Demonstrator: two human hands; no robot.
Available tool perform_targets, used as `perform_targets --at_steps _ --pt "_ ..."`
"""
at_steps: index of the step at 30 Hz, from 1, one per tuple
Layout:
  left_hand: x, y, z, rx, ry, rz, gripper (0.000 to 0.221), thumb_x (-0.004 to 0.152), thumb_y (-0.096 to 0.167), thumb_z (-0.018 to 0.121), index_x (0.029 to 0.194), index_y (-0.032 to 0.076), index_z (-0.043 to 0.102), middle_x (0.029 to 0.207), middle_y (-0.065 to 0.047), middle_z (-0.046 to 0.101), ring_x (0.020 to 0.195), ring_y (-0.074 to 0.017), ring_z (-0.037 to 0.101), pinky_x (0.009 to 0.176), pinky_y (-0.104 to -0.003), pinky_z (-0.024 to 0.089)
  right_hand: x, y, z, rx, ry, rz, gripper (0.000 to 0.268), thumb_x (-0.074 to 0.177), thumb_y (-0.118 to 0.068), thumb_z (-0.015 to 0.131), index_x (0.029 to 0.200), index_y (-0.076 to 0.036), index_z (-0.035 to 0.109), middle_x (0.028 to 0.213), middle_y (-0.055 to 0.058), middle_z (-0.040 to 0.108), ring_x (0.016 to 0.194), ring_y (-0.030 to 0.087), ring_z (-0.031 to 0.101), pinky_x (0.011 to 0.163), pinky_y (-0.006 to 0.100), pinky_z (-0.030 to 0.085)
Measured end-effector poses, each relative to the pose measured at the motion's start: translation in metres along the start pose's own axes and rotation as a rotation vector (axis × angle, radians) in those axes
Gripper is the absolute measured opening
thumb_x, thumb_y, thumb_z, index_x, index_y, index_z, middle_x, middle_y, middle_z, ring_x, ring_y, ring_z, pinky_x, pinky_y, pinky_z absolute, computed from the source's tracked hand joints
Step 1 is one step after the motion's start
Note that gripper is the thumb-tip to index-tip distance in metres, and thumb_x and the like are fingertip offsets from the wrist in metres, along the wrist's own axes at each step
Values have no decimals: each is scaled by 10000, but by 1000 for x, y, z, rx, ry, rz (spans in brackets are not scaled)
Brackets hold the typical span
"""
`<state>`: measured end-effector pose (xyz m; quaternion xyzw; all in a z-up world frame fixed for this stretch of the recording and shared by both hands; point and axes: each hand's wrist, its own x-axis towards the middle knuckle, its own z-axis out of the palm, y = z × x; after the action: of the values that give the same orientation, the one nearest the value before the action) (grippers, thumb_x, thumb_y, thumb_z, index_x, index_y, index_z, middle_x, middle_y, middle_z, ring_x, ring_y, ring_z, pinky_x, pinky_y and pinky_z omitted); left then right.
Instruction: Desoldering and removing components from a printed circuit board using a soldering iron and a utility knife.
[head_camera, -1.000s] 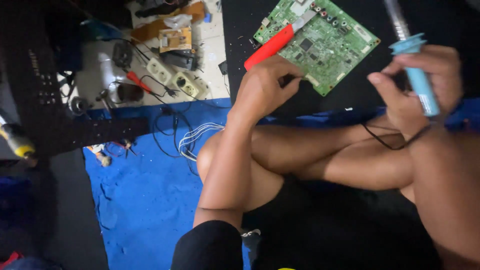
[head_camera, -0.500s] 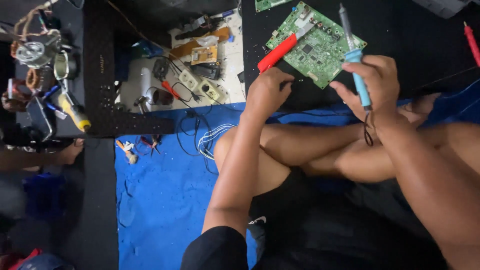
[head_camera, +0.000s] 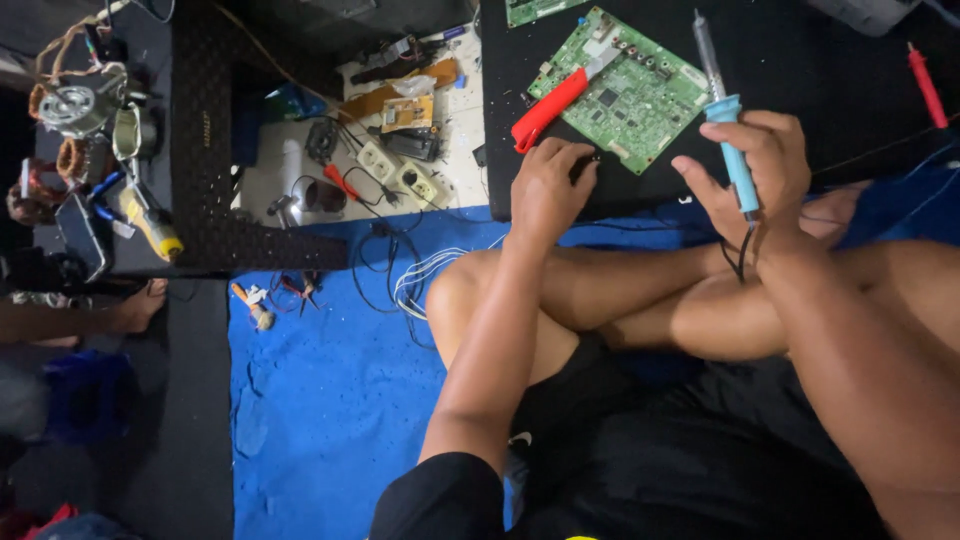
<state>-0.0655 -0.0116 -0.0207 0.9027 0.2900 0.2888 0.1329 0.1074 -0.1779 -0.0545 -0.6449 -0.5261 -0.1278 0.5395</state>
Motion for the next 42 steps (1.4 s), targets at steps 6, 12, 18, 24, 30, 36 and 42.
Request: perform_targets --at_steps 6,12,18,24,30,36,42 --pt "5 -1 4 48 -1 -12 93 817 160 746 909 150 761 946 -14 656 843 -260 661 762 -366 553 4 -6 -1 9 15 -6 431 907 33 949 1240 40 675 1219 218 625 1036 367 607 937 455 524" --pt "8 -4 5 18 -43 -68 138 830 192 728 956 150 765 938 -17 659 861 -253 677 775 -356 553 6 -5 4 43 -27 21 446 880 79 932 1235 46 663 1218 222 623 1036 375 620 944 461 523" --pt "14 0 6 -20 -24 -10 52 810 112 709 857 97 692 892 -66 627 801 -311 646 733 -401 531 7 12 28 -140 -87 -36 555 777 -50 992 1245 -66 693 1206 141 561 1082 367 579 1015 463 483" --pt "13 -17 19 34 -55 -87 77 887 249 663 958 224 648 852 5 589 829 -239 709 711 -349 601 16 15 51 -153 10 -214 520 859 -271 906 1304 -90 707 1133 189 575 1062 437 593 950 567 493" --pt "7 -30 35 -407 -28 -372 132 826 196 733 955 196 704 814 -32 722 786 -257 743 696 -342 614 11 29 53 -202 84 -224 497 888 -265 916 1304 -84 713 1153 163 574 1082 426 593 943 557 473" --pt "-3 -14 25 -532 -57 -202 155 858 226 783 1005 267 755 830 9 756 801 -189 752 721 -297 612 0 18 41 210 75 -77 379 891 47 892 1216 80 700 974 162 707 1098 371 629 756 364 598" --pt "-1 2 15 -499 -8 -7 159 909 133 779 1042 221 772 936 -11 792 909 -240 769 799 -335 634 -1 8 34 225 120 -118 325 879 13 920 1144 62 740 928 93 738 1056 308 649 767 324 626"
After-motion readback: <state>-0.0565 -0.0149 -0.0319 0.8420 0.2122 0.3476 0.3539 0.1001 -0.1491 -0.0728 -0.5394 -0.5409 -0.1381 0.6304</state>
